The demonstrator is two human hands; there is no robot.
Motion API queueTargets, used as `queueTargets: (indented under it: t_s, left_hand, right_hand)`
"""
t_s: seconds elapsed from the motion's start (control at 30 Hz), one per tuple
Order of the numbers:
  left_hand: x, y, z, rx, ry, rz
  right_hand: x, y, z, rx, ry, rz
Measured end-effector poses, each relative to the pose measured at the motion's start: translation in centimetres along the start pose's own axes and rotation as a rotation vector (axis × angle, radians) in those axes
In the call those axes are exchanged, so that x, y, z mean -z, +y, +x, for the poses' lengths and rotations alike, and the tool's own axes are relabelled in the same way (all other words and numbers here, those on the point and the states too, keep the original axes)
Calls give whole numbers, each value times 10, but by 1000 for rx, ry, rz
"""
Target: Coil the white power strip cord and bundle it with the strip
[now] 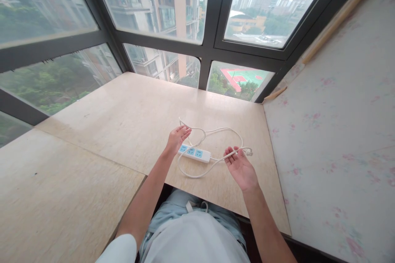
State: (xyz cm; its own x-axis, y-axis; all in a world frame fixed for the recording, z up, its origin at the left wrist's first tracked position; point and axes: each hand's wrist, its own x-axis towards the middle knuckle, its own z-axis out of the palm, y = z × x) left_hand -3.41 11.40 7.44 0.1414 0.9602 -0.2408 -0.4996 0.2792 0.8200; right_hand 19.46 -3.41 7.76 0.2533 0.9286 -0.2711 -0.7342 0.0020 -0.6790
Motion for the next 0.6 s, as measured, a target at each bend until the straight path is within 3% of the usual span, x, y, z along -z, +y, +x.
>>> queueTargets:
  t_s: [0.2,0.4,0.6]
  left_hand:
    - [27,-4,-8,-57,66,188]
    - [63,-1,-38,-123,94,541]
    - [58,-6,-55,73,201,350]
  right_hand:
    - [-39,-3,-36,-20,-115,-156]
    - [-75,-17,-20,67,-162,47]
    - [-144,-9,-10,31,-323,248]
